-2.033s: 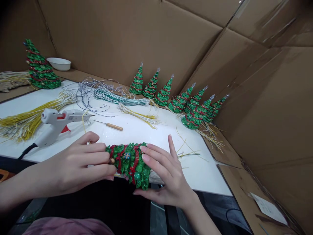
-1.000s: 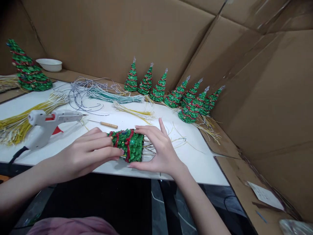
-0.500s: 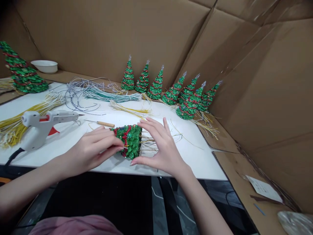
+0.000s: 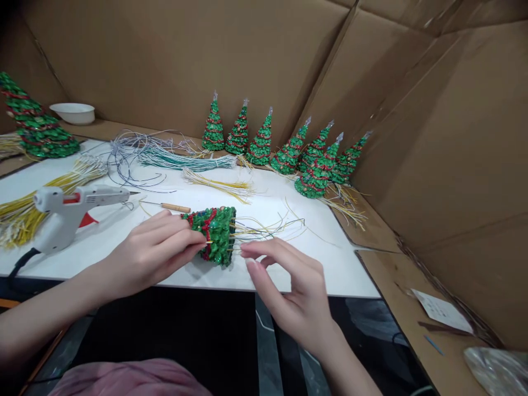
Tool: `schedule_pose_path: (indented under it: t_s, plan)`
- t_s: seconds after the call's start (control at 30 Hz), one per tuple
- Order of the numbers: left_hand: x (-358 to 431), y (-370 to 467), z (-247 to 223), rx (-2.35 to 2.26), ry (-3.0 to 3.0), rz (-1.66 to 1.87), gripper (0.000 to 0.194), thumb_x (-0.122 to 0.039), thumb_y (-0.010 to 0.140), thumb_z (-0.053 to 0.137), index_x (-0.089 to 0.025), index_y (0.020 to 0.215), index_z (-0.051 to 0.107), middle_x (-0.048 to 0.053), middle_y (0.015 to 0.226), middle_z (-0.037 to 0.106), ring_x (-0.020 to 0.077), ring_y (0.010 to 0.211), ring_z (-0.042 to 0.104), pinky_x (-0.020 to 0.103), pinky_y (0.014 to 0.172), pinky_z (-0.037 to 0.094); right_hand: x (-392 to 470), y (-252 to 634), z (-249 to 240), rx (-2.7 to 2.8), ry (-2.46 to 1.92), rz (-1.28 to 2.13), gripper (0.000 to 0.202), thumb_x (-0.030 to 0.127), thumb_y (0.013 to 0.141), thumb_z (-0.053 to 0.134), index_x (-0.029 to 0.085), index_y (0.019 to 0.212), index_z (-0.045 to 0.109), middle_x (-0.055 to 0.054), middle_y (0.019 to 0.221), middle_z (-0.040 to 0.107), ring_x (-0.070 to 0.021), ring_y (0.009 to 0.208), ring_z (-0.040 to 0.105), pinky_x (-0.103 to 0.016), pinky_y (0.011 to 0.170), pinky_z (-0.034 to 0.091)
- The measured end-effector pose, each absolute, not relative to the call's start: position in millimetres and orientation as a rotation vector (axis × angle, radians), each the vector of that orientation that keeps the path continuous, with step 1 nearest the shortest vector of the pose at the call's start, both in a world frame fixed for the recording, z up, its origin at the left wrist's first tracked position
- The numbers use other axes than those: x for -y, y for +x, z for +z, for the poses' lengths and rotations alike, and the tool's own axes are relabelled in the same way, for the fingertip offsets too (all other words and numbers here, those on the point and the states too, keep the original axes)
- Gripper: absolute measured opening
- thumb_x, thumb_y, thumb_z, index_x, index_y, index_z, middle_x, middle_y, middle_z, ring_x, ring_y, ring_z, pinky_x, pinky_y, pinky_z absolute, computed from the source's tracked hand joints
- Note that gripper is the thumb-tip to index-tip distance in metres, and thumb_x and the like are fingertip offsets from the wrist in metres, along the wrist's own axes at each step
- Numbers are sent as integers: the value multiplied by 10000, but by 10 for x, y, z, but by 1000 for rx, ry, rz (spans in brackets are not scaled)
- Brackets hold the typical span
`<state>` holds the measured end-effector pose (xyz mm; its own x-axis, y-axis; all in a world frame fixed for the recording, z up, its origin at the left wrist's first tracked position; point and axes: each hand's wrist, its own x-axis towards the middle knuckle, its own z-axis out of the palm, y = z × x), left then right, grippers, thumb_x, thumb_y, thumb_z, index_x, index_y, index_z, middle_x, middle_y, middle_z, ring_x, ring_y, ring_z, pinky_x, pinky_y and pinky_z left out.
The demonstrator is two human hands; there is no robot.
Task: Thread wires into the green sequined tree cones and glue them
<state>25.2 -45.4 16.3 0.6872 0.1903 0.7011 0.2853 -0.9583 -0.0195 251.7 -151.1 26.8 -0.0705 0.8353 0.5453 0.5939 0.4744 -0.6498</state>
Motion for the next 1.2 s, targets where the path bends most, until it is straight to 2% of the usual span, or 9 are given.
schedule_pose_path:
  t_s: [0.1,0.23,0.43,0.73,0.9,1.2]
  plan:
    - [464,272,175,384,-2759,-1125,98,-140,931,568,-148,834,581,13,701,600,146,666,516,271,659,373,1434,2460,183,1684,-1356,464,161,217,919,575,175,1016,697,-73,900,740,-149,717,693,-256,604,570]
    - [460,277,156,357,-2748,-1098,77,-135,930,572,-145,853,577,17,710,592,152,675,506,280,656,372,1286,2416,37,1565,-1397,657,244,303,922,556,126,1018,693,-96,853,727,-137,592,669,-251,510,544]
    - [468,252,139,325,-2745,-1079,49,-121,924,577,-143,880,567,20,727,583,154,683,486,287,652,370,1126,2386,-55,1477,-1329,923,295,387,890,568,113,941,665,-44,670,641,-133,526,624,-242,474,488]
    - [483,248,158,290,-2712,-1030,49,-98,916,574,-133,882,583,25,718,576,162,689,475,294,647,368,1157,2324,-4,1458,-1251,988,324,440,936,500,166,810,621,4,581,582,-99,517,533,-222,517,448]
    - [482,238,161,267,-2699,-1047,62,-94,913,575,-129,862,583,20,693,548,160,668,447,294,626,352,1157,2265,-3,1444,-1243,946,253,417,858,627,167,879,655,1,673,592,-107,558,541,-243,539,454]
    - [469,216,147,252,-2749,-1052,36,-91,910,580,-125,919,576,23,719,555,152,680,451,289,632,359,1149,2235,-19,1455,-1242,940,244,404,876,608,165,890,656,-3,689,580,-111,577,543,-248,544,461]
